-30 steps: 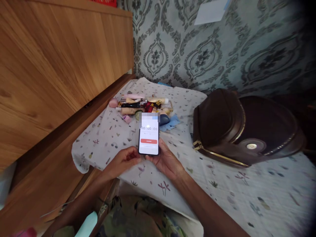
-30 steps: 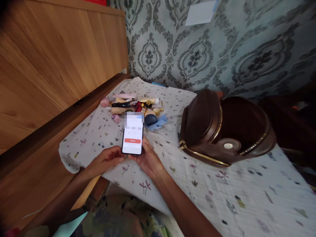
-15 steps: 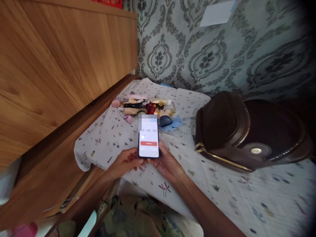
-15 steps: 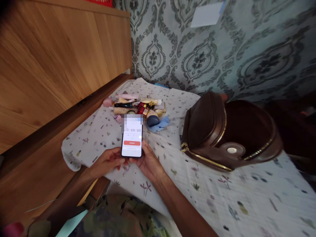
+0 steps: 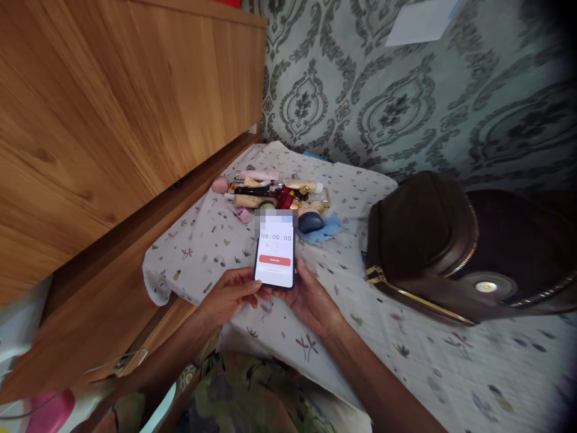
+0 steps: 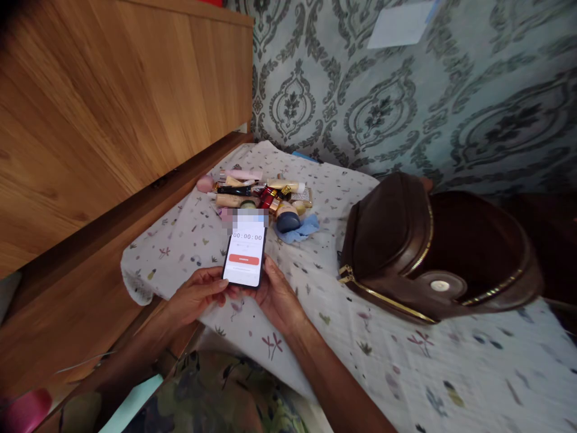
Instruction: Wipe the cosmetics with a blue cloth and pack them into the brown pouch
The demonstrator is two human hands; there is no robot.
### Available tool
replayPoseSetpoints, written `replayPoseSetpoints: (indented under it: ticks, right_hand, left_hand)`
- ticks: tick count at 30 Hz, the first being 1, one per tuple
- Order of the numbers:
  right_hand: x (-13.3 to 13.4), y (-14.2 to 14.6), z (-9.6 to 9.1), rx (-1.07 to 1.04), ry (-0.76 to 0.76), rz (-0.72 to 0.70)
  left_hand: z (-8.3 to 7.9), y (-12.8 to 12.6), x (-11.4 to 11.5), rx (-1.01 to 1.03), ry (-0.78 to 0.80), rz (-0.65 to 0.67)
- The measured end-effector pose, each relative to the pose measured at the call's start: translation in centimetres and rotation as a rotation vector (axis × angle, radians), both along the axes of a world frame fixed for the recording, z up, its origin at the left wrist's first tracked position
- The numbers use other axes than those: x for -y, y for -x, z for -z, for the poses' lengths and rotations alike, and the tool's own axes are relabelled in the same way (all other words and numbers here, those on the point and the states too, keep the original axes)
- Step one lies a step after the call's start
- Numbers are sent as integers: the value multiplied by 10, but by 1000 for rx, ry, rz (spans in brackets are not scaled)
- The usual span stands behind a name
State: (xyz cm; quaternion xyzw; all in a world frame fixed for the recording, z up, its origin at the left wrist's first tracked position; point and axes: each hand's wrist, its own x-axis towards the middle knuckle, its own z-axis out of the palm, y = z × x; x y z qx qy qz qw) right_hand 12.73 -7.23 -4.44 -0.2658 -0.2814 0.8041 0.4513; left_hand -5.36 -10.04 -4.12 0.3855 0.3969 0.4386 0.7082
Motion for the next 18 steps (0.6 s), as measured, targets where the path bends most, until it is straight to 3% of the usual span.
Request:
replayPoseSetpoints:
  ticks: [7,18]
  right_hand:
    - [-5,-7,3,-23,69,-55]
    - [-10,-9,6,12,114,-67]
  left_hand:
    - [2,24,-2,37,44,-162]
    - [-9,109,-12,-19,66,-628]
